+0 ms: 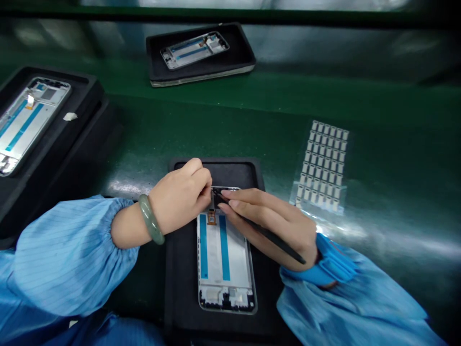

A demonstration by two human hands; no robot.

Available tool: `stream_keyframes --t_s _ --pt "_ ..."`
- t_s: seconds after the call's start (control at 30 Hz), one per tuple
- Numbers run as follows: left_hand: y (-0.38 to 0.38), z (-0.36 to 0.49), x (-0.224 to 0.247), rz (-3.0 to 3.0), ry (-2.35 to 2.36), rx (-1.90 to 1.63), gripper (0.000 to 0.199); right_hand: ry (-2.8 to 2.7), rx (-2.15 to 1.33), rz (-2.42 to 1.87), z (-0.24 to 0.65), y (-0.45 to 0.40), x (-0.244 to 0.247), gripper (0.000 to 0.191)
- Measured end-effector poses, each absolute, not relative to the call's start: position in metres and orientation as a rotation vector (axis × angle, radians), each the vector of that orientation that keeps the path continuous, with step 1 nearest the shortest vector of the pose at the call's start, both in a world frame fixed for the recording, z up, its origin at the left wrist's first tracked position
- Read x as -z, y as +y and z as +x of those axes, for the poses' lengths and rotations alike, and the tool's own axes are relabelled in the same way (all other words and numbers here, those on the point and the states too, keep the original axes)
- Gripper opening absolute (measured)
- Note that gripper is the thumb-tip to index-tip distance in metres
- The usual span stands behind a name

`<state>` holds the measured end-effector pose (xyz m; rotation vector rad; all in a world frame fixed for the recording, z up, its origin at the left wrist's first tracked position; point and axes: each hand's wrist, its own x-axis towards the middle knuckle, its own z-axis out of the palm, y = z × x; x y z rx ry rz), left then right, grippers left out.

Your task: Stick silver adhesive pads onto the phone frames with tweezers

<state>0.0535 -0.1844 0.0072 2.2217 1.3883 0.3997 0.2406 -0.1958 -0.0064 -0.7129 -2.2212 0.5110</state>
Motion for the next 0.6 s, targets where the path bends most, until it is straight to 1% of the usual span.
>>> stream_keyframes --t_s 0.2,0.6 --pt "-0.1844 0.0530 -0.0077 2.221 1.377 -0.397 0.010 -2.193 -0.484 -0.703 0.2409 -0.1949 0.0059 0.025" --pt "-0.1843 0.0525 -0.0065 2.245 1.376 -0.412 0.009 -2.212 -0.538 -0.724 0.2429 -0.1958 0.0073 0.024"
